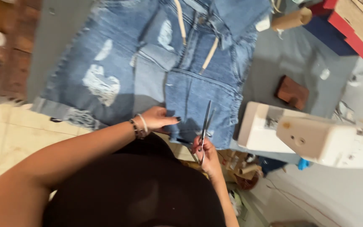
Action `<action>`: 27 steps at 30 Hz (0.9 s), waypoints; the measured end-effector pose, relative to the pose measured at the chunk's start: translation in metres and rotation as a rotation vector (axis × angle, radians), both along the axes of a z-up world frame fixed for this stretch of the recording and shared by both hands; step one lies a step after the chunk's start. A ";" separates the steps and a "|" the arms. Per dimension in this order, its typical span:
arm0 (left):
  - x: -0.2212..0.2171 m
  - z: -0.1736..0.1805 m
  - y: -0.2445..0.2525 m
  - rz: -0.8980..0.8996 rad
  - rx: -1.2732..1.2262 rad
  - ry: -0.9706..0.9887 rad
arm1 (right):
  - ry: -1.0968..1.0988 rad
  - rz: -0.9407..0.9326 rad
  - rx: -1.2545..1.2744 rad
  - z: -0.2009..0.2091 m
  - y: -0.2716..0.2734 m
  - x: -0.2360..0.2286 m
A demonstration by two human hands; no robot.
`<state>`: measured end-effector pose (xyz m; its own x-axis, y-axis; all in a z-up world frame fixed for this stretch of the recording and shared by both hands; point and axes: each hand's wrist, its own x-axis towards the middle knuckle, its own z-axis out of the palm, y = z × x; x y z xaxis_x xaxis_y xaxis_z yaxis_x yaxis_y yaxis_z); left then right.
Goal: Modifying denim shorts by cutting and fraying the fabric with scissors
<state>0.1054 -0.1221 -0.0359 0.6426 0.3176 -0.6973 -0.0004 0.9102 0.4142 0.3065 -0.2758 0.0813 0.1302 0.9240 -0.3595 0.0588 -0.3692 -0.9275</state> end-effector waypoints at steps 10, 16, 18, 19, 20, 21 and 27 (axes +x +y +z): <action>0.008 0.040 -0.013 -0.077 -0.084 -0.013 | 0.107 0.286 -0.348 0.025 -0.079 0.038; 0.009 0.045 -0.016 -0.021 -0.060 -0.066 | 0.180 0.377 -0.331 0.032 -0.058 0.026; 0.006 0.032 -0.020 -0.038 -0.049 -0.083 | 0.156 0.301 -0.269 0.013 -0.063 0.027; 0.002 0.033 -0.019 -0.006 -0.028 -0.060 | 0.172 0.337 -0.249 0.021 -0.056 0.024; -0.002 0.034 -0.017 -0.034 0.009 -0.057 | 0.115 0.342 -0.324 0.029 -0.048 0.020; -0.005 0.035 -0.017 -0.063 0.039 -0.058 | 0.052 0.345 -0.403 0.039 -0.042 0.018; -0.030 0.004 -0.020 -0.044 0.255 0.059 | -0.051 0.298 -0.479 0.041 -0.065 0.033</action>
